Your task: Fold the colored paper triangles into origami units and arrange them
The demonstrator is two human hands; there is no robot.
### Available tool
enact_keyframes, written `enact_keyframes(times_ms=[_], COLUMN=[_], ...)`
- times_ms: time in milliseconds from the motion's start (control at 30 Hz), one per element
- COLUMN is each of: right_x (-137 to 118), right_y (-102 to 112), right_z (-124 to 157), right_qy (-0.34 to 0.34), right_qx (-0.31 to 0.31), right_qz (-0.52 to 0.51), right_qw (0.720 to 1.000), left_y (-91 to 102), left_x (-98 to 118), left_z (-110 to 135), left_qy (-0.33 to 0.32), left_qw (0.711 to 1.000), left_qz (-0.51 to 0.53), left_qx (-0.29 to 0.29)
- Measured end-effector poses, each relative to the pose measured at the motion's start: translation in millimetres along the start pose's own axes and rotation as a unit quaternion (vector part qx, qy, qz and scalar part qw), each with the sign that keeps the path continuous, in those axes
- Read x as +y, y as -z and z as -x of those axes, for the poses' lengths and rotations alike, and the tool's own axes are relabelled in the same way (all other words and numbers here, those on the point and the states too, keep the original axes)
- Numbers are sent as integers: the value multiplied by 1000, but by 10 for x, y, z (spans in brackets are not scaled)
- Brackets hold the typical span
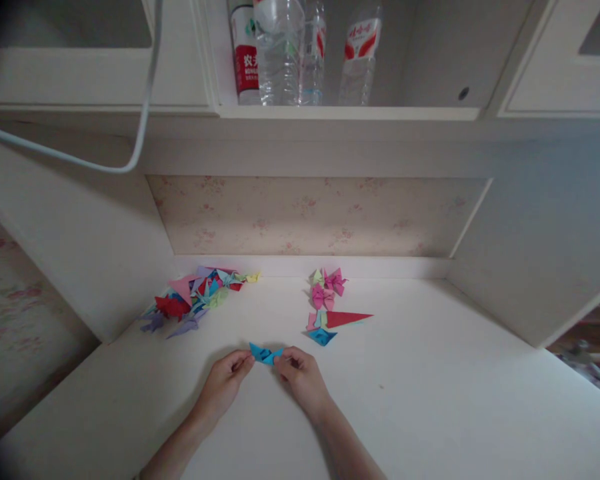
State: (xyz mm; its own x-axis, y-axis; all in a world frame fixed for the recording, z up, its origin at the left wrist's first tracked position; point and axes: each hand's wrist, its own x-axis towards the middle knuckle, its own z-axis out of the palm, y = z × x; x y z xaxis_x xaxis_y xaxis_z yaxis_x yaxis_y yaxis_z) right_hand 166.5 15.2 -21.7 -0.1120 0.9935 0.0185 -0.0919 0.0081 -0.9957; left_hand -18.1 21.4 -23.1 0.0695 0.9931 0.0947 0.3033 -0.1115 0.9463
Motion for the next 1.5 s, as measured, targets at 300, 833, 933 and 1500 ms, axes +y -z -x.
enact_keyframes(times_ms=[300,833,933,1500], right_x=[0,42,50,-141], right_y=[6,18,18,176], right_z=[1,-22,-26,207], right_qy=[-2,-2,2,0], right_qx=[6,8,9,81], right_qz=[10,9,19,26], right_qw=[1000,1000,1000,996], left_y=[-1,-9,-20,-36], left_x=[7,-19,-36,-12], left_z=[-20,1,-8,27], left_qy=[0,-15,-25,-51], left_qw=[1000,999,998,991], left_qz=[1,-35,-44,-95], left_qx=[-13,-29,-35,-77])
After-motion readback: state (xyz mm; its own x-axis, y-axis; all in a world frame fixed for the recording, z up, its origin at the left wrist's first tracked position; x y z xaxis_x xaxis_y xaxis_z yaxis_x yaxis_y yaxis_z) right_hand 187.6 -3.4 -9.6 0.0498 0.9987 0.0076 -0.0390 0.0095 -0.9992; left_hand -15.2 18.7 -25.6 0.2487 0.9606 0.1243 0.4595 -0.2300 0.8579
